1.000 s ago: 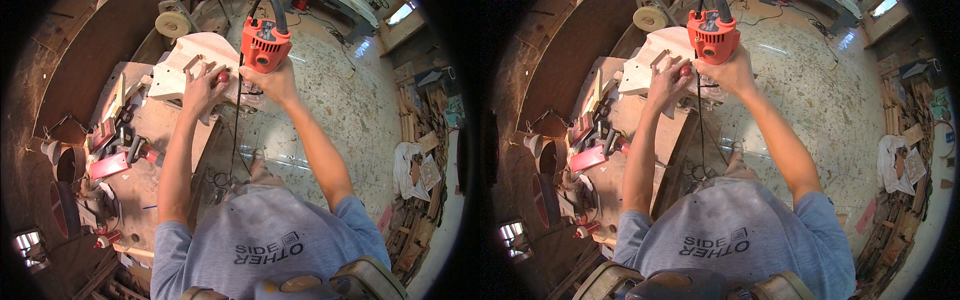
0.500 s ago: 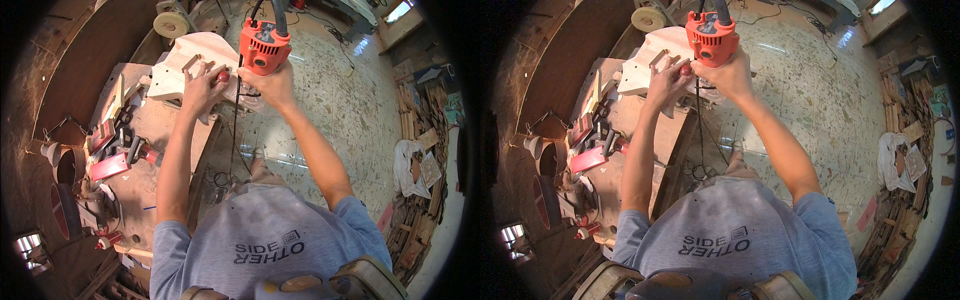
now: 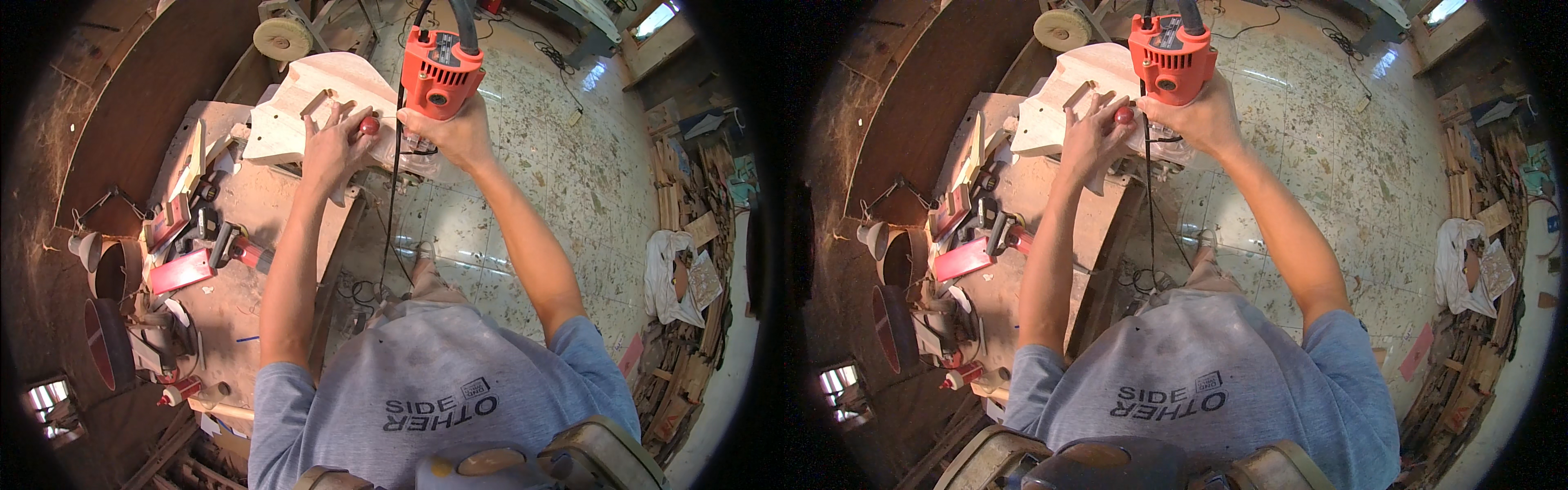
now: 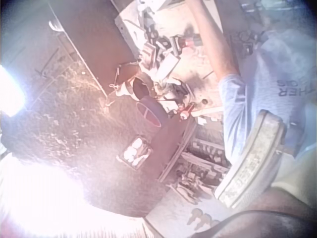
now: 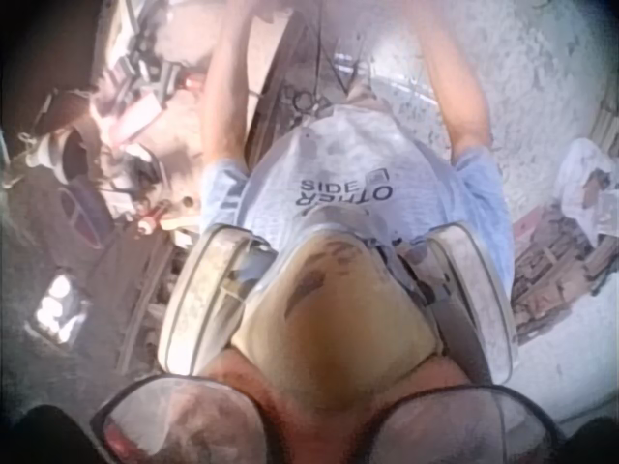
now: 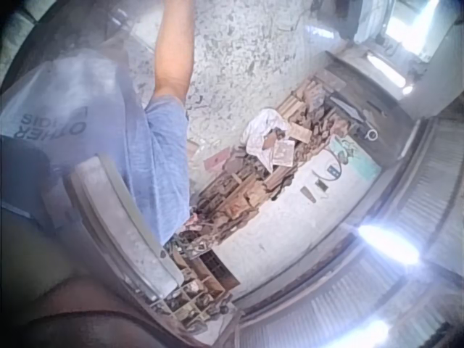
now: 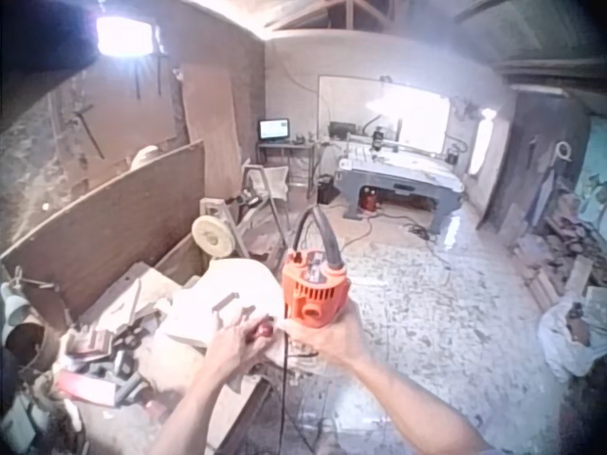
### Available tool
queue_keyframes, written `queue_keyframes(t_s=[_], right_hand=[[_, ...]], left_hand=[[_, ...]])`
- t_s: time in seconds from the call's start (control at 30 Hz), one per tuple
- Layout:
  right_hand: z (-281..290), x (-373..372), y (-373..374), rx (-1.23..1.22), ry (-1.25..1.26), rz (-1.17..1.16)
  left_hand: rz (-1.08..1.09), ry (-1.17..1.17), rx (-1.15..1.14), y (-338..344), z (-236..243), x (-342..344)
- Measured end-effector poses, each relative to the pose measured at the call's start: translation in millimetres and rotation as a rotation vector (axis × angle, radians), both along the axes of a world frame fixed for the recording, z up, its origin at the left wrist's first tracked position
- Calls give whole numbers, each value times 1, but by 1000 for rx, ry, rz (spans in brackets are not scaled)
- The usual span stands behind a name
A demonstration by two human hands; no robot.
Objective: The person reaches into a shelf for a red electric router, plugs the power cord into a wall outlet, and then uses the router to mill the edges and internal cavities of a wooden guitar body on a workbench.
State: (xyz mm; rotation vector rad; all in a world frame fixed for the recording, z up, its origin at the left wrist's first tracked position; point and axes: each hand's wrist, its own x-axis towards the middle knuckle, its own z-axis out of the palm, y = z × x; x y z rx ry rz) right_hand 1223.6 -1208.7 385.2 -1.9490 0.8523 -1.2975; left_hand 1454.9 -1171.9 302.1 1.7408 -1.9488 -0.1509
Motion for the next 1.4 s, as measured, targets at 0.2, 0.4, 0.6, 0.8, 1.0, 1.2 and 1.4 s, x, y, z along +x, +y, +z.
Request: queue_keyframes(t_s=[0.2, 0.4, 0.6, 0.8, 1.0, 1.2, 1.4], right_hand=[[0, 3, -3, 7, -7, 19], [-5, 9, -9, 55, -37, 57], [-2, 18, -11, 35, -51, 56], [-2, 25, -16, 37, -80, 64], [0, 31, -20, 58, -63, 95], [-5, 39, -31, 77, -91, 130], [-1, 47, -35, 42, -119, 162]], left_hand=[[3, 36, -21, 2, 0, -1], [0, 97, -59, -1, -2, 2], [46, 191, -37, 5, 4, -1], [91, 268, -3, 6, 6, -4], [148, 204, -138, 6, -1, -4], [230, 242, -150, 4, -6, -2], [301, 233, -210, 1, -15, 1]])
